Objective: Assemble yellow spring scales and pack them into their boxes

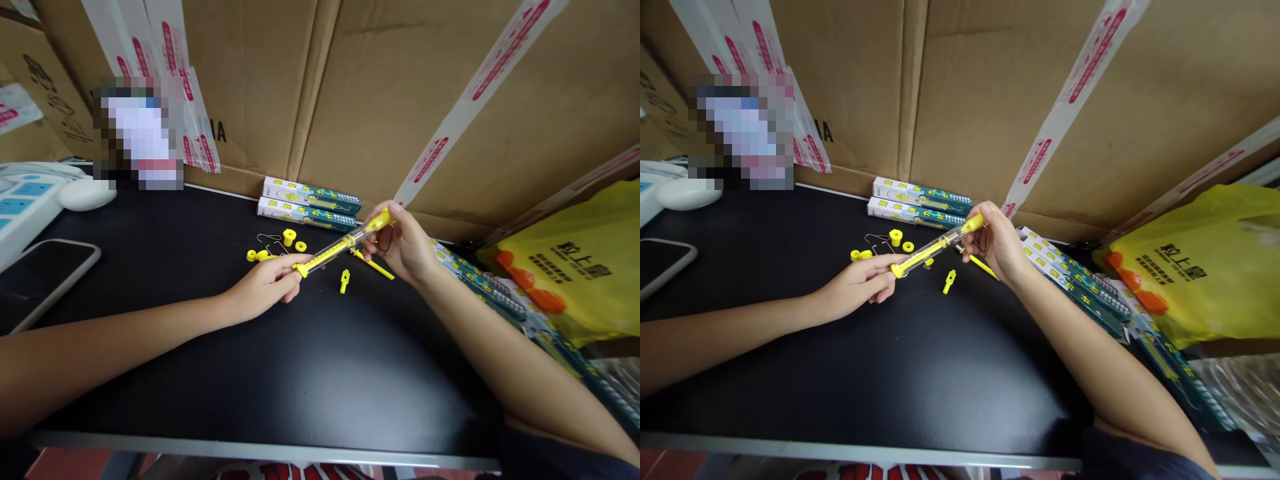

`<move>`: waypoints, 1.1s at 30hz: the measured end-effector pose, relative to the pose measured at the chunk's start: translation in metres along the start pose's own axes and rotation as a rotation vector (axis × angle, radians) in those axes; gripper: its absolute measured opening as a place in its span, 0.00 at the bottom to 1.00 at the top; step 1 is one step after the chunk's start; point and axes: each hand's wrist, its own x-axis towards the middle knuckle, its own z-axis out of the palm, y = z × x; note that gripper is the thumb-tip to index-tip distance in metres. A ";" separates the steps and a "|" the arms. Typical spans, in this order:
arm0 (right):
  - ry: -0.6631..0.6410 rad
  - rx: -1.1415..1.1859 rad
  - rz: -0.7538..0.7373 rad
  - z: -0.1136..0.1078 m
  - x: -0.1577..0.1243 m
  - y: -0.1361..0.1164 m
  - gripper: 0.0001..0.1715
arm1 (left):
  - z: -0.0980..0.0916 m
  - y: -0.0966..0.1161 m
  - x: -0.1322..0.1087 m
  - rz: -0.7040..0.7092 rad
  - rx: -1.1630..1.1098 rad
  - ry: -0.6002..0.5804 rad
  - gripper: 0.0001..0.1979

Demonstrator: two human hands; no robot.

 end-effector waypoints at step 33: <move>0.156 -0.001 0.000 0.000 0.006 0.033 0.33 | 0.016 0.009 -0.013 -0.001 0.045 -0.091 0.27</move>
